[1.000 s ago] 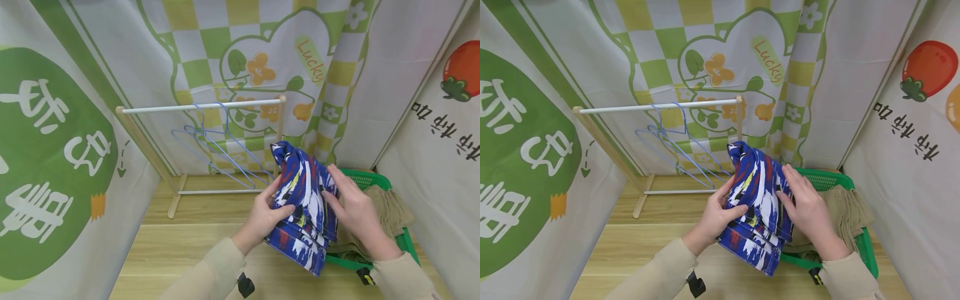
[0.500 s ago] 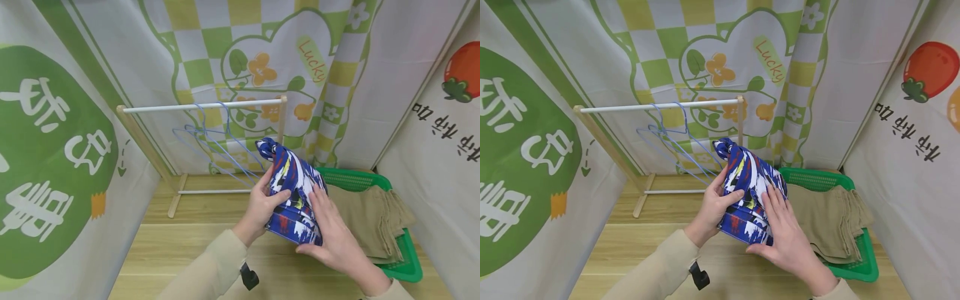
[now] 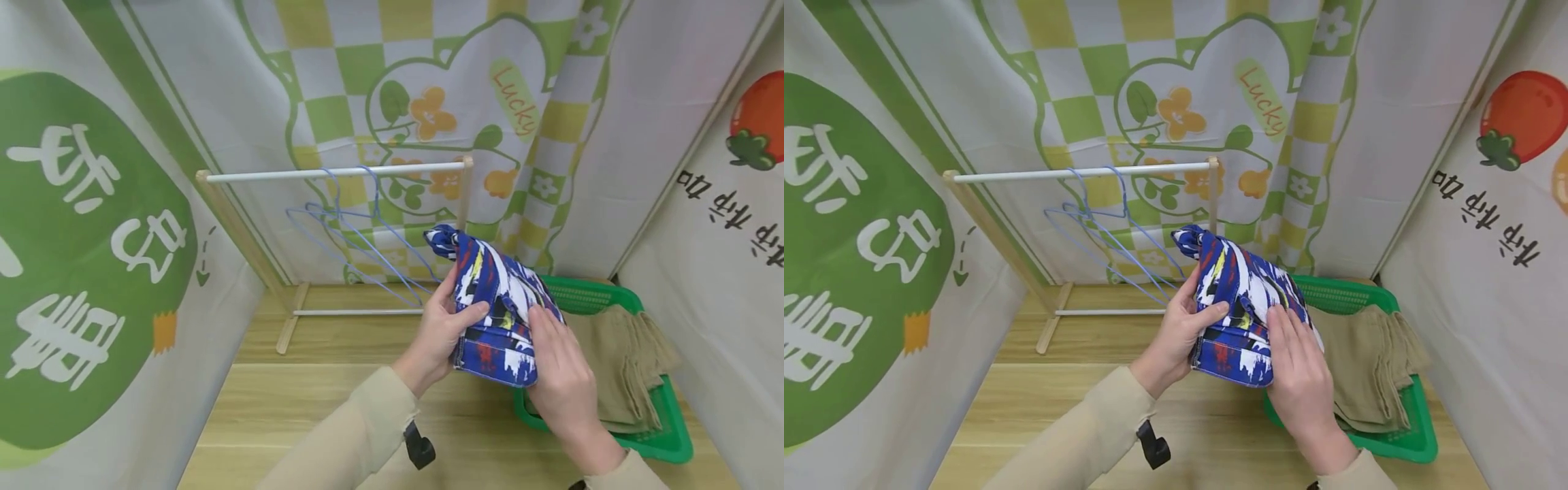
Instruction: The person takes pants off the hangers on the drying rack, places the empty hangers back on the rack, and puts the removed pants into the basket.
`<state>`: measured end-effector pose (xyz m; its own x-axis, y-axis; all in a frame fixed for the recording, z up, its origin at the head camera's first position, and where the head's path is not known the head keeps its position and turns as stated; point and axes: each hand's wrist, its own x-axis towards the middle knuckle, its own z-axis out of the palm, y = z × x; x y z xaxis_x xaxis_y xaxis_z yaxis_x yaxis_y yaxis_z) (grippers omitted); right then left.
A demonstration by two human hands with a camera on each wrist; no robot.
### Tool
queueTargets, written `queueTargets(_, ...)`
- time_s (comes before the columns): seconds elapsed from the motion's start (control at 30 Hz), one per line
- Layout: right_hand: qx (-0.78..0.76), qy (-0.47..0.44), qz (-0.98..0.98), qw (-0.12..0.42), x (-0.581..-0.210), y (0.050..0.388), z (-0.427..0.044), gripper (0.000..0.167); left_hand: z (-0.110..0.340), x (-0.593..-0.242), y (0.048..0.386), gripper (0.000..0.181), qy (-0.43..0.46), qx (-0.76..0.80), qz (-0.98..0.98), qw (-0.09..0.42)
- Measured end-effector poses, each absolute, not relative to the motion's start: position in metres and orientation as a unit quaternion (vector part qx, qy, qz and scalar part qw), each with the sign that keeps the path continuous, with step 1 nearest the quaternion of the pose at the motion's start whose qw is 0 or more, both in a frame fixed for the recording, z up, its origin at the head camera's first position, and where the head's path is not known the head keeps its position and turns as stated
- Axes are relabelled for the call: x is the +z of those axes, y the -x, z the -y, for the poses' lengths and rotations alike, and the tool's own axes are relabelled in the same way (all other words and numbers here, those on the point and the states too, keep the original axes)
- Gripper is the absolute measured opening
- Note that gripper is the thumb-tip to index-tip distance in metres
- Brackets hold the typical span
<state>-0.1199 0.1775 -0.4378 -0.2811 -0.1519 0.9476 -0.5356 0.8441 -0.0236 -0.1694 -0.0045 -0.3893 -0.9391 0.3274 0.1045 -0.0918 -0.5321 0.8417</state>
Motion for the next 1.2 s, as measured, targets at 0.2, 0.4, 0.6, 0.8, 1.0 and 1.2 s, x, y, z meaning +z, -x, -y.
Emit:
queueTargets(0.2,0.155,-0.223,0.759,0.591,-0.424,0.126,-0.188,0.041,0.009,-0.385,0.171,0.081,-0.125,0.841,-0.507,0.138)
queueTargets(0.4,0.160,-0.195,0.772,0.583,-0.416,0.131,-0.201,0.048,0.019,-0.379,0.167,0.095,-0.185,0.737,-0.638,0.120)
queueTargets(0.6,0.164,-0.168,0.775,0.587,-0.413,0.137,-0.208,0.047,0.019,-0.383,0.161,0.118,-0.313,0.538,-0.783,0.021)
queueTargets(0.8,0.162,-0.155,0.779,0.586,-0.414,0.139,-0.213,0.040,0.005,-0.383,0.156,0.138,-0.399,0.213,-0.880,-0.146)
queueTargets(1.0,0.164,-0.158,0.780,0.583,-0.415,0.140,-0.215,0.041,-0.013,-0.385,0.162,0.105,-0.417,0.064,-0.878,-0.226)
queueTargets(1.2,0.164,-0.158,0.763,0.605,-0.411,0.141,-0.218,0.041,-0.020,-0.387,0.174,0.088,-0.435,0.076,-0.859,-0.261)
